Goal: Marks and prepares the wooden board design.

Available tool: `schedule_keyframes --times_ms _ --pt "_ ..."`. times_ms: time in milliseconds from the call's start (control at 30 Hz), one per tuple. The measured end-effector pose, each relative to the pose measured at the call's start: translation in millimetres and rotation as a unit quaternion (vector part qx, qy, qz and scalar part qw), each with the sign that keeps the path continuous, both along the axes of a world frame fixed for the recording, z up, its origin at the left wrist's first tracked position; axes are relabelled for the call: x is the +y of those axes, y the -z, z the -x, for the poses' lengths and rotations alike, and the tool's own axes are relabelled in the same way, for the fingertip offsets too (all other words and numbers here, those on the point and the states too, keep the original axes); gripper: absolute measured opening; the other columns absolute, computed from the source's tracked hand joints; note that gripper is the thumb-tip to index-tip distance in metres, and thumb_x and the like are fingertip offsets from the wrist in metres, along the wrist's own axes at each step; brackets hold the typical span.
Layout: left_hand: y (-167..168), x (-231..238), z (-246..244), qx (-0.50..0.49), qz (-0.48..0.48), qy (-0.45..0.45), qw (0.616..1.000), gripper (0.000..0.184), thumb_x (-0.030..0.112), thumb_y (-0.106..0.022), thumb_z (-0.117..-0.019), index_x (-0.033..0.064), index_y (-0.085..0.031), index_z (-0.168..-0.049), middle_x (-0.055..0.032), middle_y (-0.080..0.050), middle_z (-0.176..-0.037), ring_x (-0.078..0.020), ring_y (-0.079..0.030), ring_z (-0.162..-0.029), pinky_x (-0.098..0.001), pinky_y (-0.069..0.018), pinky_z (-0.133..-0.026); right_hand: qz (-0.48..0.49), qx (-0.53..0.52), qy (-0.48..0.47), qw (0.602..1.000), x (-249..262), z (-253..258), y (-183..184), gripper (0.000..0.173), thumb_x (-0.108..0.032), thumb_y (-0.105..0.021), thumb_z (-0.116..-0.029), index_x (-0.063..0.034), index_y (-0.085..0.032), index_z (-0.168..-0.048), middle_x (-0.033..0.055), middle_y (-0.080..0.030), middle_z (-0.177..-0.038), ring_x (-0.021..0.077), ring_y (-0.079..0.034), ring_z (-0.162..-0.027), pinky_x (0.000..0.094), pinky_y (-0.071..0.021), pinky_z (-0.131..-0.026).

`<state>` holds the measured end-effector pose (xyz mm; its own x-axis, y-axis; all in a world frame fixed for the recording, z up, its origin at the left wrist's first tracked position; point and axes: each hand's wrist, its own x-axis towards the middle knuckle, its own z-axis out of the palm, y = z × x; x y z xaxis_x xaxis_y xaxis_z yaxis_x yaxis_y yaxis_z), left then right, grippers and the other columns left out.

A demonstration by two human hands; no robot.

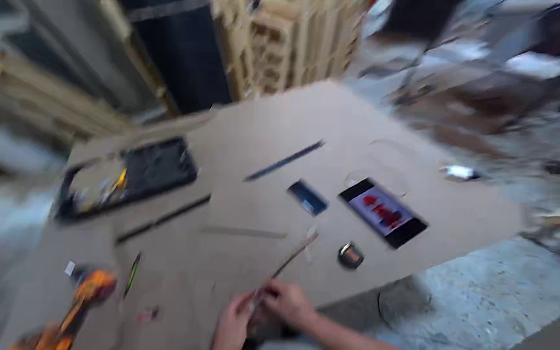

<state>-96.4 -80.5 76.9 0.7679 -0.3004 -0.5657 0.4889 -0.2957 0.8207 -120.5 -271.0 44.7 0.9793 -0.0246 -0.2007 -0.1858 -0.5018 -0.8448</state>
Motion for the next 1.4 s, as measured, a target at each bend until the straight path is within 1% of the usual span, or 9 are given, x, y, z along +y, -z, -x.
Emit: schedule_keyframes --times_ms 133,267,467,700,767,933,1067,1267,1400 --pt "42 39 11 0.017 -0.041 0.041 0.998 0.033 0.02 -0.059 -0.1044 0.0075 -0.064 -0.135 -0.0052 -0.075 -0.116 -0.0153 -0.074 -0.103 -0.0363 -0.0625 -0.094 -0.03 0.049 0.067 0.996 22 11 44 0.018 -0.025 -0.067 -0.0971 -0.0171 -0.075 -0.111 -0.0037 -0.076 -0.099 0.008 -0.073 -0.088 0.0355 -0.0626 -0.084" --pt "57 78 16 -0.012 -0.137 0.126 0.982 0.03 0.027 -0.057 -0.1045 0.0145 -0.069 -0.129 0.0 -0.075 -0.116 -0.0094 -0.072 -0.104 -0.0342 -0.0587 -0.097 0.025 0.032 0.112 0.993 46 26 64 0.015 -0.026 -0.071 -0.0966 -0.0198 -0.078 -0.108 -0.0054 -0.075 -0.101 0.0067 -0.071 -0.087 0.0343 -0.0626 -0.082" --pt "70 85 -3 -0.087 -0.198 0.229 0.949 0.033 0.03 -0.053 -0.1055 0.0167 -0.069 -0.132 -0.0026 -0.073 -0.117 -0.0145 -0.071 -0.105 -0.0397 -0.0565 -0.098 0.054 0.055 0.209 0.975 73 18 73 0.014 -0.024 -0.071 -0.0967 -0.0195 -0.077 -0.109 -0.0045 -0.077 -0.092 0.0079 -0.072 -0.077 0.0358 -0.0629 -0.073" --pt "101 45 -27 -0.186 -0.172 0.173 0.952 0.029 0.031 -0.064 -0.1018 0.0131 -0.072 -0.123 -0.0034 -0.076 -0.098 -0.0163 -0.073 -0.085 -0.0427 -0.0613 -0.082 -0.007 0.016 0.258 0.966 81 13 80 0.013 -0.017 -0.074 -0.0947 -0.0161 -0.077 -0.108 -0.0032 -0.077 -0.092 0.0092 -0.073 -0.076 0.0328 -0.0644 -0.069" --pt "108 37 -32 -0.229 -0.171 0.158 0.945 0.023 0.029 -0.066 -0.101 0.0126 -0.075 -0.115 -0.0029 -0.076 -0.095 -0.0159 -0.073 -0.083 -0.0419 -0.0616 -0.079 -0.003 0.004 0.249 0.969 83 10 80 0.013 -0.017 -0.074 -0.0952 -0.0163 -0.077 -0.108 -0.0039 -0.077 -0.093 0.008 -0.072 -0.075 0.0309 -0.064 -0.069" --pt "127 27 -32 -0.349 -0.183 0.11 0.912 0.014 0.023 -0.069 -0.0963 0.0112 -0.077 -0.095 -0.001 -0.072 -0.079 -0.0129 -0.07 -0.069 -0.0349 -0.0606 -0.063 0.074 -0.07 0.196 0.975 81 7 93 0.014 -0.019 -0.073 -0.0949 -0.0148 -0.076 -0.108 -0.0055 -0.076 -0.099 0.002 -0.071 -0.083 0.0239 -0.0629 -0.074" --pt "129 27 -31 -0.368 -0.197 0.106 0.902 0.014 0.022 -0.069 -0.0938 0.0118 -0.075 -0.086 0.0015 -0.068 -0.071 -0.0103 -0.067 -0.063 -0.0308 -0.058 -0.057 0.138 -0.108 0.178 0.968 79 6 98 0.015 -0.024 -0.073 -0.0936 -0.0131 -0.076 -0.104 -0.004 -0.074 -0.099 0.0021 -0.07 -0.085 0.0227 -0.0619 -0.075" --pt "126 24 -35 -0.329 -0.193 0.086 0.92 0.013 0.024 -0.071 -0.0932 0.0122 -0.076 -0.09 0.0035 -0.071 -0.074 -0.006 -0.067 -0.065 -0.0261 -0.059 -0.059 0.15 -0.107 0.175 0.967 77 -2 99 0.011 -0.023 -0.072 -0.0908 -0.013 -0.075 -0.093 -0.0043 -0.073 -0.089 0.0014 -0.068 -0.075 0.0209 -0.0597 -0.066" --pt "125 25 -37 -0.313 -0.172 0.075 0.931 0.013 0.023 -0.07 -0.0933 0.012 -0.077 -0.093 0.0039 -0.072 -0.077 -0.0037 -0.066 -0.064 -0.0238 -0.0587 -0.059 0.151 -0.114 0.159 0.969 76 -4 100 0.01 -0.02 -0.072 -0.0899 -0.0114 -0.075 -0.091 -0.0021 -0.074 -0.09 0.0041 -0.07 -0.078 0.0226 -0.0606 -0.068"
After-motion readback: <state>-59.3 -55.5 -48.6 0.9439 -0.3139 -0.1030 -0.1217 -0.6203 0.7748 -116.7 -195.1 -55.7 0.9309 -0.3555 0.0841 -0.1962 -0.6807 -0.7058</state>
